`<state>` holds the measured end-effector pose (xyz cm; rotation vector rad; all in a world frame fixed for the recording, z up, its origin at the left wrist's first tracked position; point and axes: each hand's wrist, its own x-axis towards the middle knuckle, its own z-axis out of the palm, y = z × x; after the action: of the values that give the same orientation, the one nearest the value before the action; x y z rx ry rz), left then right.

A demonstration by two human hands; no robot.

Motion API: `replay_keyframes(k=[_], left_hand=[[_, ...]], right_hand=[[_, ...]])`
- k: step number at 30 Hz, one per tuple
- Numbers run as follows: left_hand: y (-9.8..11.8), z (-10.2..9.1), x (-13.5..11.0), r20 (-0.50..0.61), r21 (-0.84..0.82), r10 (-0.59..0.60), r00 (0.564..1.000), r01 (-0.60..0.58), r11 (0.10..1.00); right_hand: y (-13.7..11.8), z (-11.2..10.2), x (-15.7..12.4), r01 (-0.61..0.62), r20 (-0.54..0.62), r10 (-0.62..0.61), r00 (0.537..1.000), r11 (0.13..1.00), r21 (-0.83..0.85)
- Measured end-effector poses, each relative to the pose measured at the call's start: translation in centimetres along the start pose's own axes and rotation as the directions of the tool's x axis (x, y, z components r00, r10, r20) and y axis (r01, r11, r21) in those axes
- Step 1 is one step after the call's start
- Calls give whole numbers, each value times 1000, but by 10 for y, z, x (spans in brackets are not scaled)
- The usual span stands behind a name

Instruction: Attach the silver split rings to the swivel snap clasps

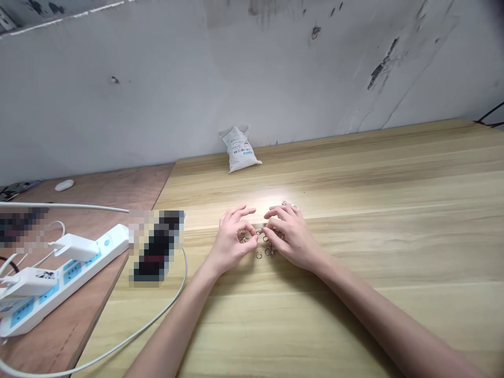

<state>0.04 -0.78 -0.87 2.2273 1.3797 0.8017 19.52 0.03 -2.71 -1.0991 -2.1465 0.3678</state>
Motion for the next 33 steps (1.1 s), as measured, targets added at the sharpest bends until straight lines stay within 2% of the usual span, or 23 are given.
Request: replay_keyframes(k=[5, 12, 18, 22, 27, 30, 33], left_hand=[[2, -8, 3, 29, -206, -51, 998, 56, 977], [4, -9, 1, 15, -262, -79, 997, 80, 962], [6, -9, 2, 16, -314, -91, 996, 91, 945], [8, -6, 1, -58, -281, -89, 994, 69, 957], [7, -1, -2, -134, -101, -32, 990, 19, 995], [3, 0, -2, -150, -22, -13, 989, 9, 1000], [0, -3, 0, -122, -18, -36, 992, 34, 999]], right_hand=[[3, -2, 1, -34, -39, 36, 999, 999, 40], [-6, -5, 0, 85, -7, -85, 996, 996, -12], [-9, 5, 1, 111, -106, -123, 987, 987, -117], [-8, 8, 1, 141, -118, -161, 980, 977, -163], [-8, 11, -2, 168, -80, -190, 979, 960, -222], [-7, 12, -2, 181, -57, -200, 978, 955, -235], [-5, 9, -2, 171, -58, -190, 980, 955, -241]])
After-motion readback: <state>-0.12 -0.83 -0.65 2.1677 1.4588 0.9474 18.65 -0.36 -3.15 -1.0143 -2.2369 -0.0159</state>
